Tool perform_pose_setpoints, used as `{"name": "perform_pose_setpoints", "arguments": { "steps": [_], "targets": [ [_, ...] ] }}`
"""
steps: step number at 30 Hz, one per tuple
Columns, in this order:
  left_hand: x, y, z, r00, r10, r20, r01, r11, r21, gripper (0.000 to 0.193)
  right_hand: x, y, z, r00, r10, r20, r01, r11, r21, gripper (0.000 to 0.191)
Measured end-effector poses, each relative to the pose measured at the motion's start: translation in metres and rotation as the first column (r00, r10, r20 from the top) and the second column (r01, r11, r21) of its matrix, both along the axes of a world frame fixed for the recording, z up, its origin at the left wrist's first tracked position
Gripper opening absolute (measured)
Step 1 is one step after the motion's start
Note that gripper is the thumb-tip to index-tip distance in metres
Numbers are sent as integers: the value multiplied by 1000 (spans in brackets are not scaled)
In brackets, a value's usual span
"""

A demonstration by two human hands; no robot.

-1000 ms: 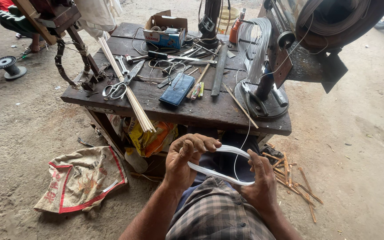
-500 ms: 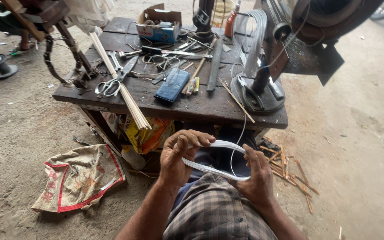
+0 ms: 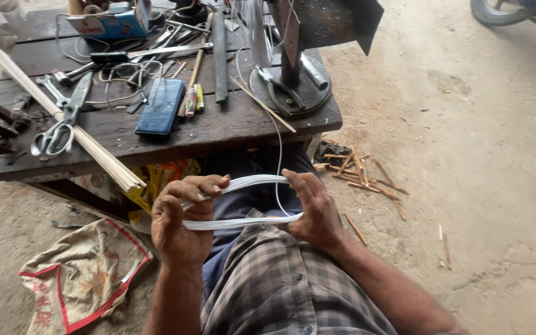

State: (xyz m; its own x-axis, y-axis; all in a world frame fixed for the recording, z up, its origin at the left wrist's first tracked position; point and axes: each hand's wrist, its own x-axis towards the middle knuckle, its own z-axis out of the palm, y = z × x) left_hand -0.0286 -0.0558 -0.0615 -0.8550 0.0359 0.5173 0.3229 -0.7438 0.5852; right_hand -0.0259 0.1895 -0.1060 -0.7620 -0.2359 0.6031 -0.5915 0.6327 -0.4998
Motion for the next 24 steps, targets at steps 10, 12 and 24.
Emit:
{"name": "perform_pose_setpoints", "arguments": {
  "steps": [10, 12, 24],
  "targets": [
    [-3, 1, 0, 1000, -10, 6, 9, 1000, 28, 37, -1, 4, -4, 1000, 31, -1, -31, 999, -23, 94],
    [-3, -1, 1, 1000, -19, -25, 19, 999, 30, 35, -3, 1, -8, 1000, 1, -8, -1, 1000, -13, 95],
    [6, 16, 4, 996, 17, -87, -37, 970, -242, 70, 2, -11, -3, 968, 22, 252, 40, 970, -239, 91]
  ]
}}
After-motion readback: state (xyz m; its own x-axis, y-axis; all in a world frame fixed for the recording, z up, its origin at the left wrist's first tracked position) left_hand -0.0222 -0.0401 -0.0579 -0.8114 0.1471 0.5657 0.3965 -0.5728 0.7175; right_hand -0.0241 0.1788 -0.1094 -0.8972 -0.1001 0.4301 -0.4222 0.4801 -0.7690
